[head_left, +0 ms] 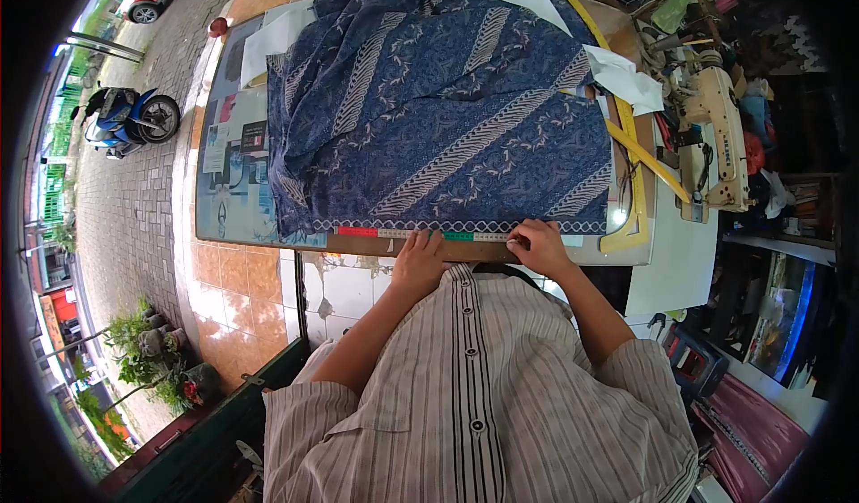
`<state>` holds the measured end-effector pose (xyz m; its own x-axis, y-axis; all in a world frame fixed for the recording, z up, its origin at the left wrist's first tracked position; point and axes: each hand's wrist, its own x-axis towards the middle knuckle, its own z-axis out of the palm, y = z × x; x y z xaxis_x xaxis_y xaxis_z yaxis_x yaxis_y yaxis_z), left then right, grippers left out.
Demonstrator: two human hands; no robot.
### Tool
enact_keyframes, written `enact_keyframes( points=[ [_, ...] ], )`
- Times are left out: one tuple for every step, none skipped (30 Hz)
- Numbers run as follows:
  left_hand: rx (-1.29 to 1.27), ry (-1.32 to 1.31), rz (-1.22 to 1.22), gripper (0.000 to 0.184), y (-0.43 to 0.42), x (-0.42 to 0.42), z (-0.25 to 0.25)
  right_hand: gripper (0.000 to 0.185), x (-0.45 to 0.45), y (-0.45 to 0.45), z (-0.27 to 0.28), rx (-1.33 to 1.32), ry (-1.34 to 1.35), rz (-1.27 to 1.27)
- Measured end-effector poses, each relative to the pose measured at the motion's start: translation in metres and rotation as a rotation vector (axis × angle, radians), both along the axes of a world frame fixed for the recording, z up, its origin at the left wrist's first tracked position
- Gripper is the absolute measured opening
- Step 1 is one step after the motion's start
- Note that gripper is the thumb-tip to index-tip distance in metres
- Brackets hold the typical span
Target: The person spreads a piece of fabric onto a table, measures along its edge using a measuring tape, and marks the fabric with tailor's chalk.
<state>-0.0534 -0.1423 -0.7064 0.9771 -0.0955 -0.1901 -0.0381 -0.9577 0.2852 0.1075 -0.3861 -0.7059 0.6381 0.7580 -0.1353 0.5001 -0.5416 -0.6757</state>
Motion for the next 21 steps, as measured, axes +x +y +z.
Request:
enact_keyframes(
  points=[
    [-0.003, -0.002, 0.001, 0.065, 0.000, -0.002, -0.006, 0.008, 0.000, 0.000, 0.000, -0.008, -0.001, 0.003],
    [-0.026, -0.018, 0.023, 0.066, 0.000, -0.002, -0.007, 0.008, 0.000, 0.000, 0.000, -0.011, -0.002, 0.004],
    [-0.050, -0.033, 0.045, 0.067, -0.001, -0.003, -0.008, 0.008, 0.000, 0.000, 0.000, -0.022, -0.010, 0.006],
    [-0.052, -0.034, 0.047, 0.067, -0.001, -0.004, -0.009, 0.009, 0.000, 0.000, 0.000, -0.034, -0.019, 0.008],
    [-0.035, -0.026, 0.049, 0.068, -0.002, -0.003, -0.006, 0.009, -0.001, 0.000, 0.000, -0.036, -0.019, 0.010],
    [-0.019, -0.018, 0.050, 0.069, -0.003, -0.002, -0.002, 0.009, -0.001, 0.000, 0.000, -0.041, -0.019, 0.011],
    [-0.021, -0.019, 0.053, 0.069, -0.005, -0.001, -0.001, 0.009, -0.001, 0.000, 0.001, -0.046, -0.019, 0.012],
    [-0.008, -0.039, 0.055, 0.073, -0.007, -0.002, -0.001, 0.009, -0.001, 0.002, 0.004, -0.048, -0.020, 0.015],
    [0.006, -0.059, 0.056, 0.076, -0.008, -0.002, -0.001, 0.009, -0.001, 0.002, 0.007, -0.058, 0.000, 0.012],
    [0.003, -0.060, 0.058, 0.076, -0.009, -0.002, -0.005, 0.009, -0.001, 0.003, 0.010, -0.069, 0.021, 0.009],
    [0.074, -0.104, 0.040, 0.083, -0.009, -0.001, -0.009, 0.009, -0.001, 0.004, 0.013, -0.072, 0.021, 0.012],
    [0.146, -0.148, 0.023, 0.091, -0.010, -0.002, -0.014, 0.009, -0.002, 0.005, 0.016, -0.061, 0.035, 0.002],
    [0.145, -0.149, 0.027, 0.091, -0.009, -0.003, -0.018, 0.009, -0.002, 0.007, 0.017, -0.049, 0.049, -0.009],
    [0.158, -0.154, 0.020, 0.092, -0.009, -0.002, -0.018, 0.009, -0.002, 0.010, 0.016, -0.051, 0.049, -0.006],
    [0.171, -0.158, 0.013, 0.094, -0.009, -0.003, -0.019, 0.011, -0.002, 0.015, 0.015, 0.077, 0.103, -0.057],
    [0.169, -0.158, 0.014, 0.094, -0.009, -0.003, -0.019, 0.012, -0.003, 0.020, 0.014, 0.205, 0.155, -0.109],
    [0.175, -0.167, 0.005, 0.094, -0.008, -0.002, -0.019, 0.012, -0.002, 0.029, 0.013, 0.204, 0.155, -0.110],
    [0.181, -0.175, -0.006, 0.095, -0.008, -0.002, -0.019, 0.014, -0.001, 0.040, 0.013, 0.214, 0.252, -0.136],
    [0.179, -0.176, -0.009, 0.095, -0.008, -0.002, -0.019, 0.016, -0.002, 0.051, 0.013, 0.224, 0.350, -0.162],
    [0.174, -0.151, -0.011, 0.094, -0.008, -0.002, -0.020, 0.018, -0.005, 0.062, 0.009, 0.259, 0.359, -0.161],
    [0.170, -0.126, -0.012, 0.094, -0.008, -0.001, -0.020, 0.018, -0.008, 0.072, 0.007, 0.259, 0.358, -0.162]
  ],
)
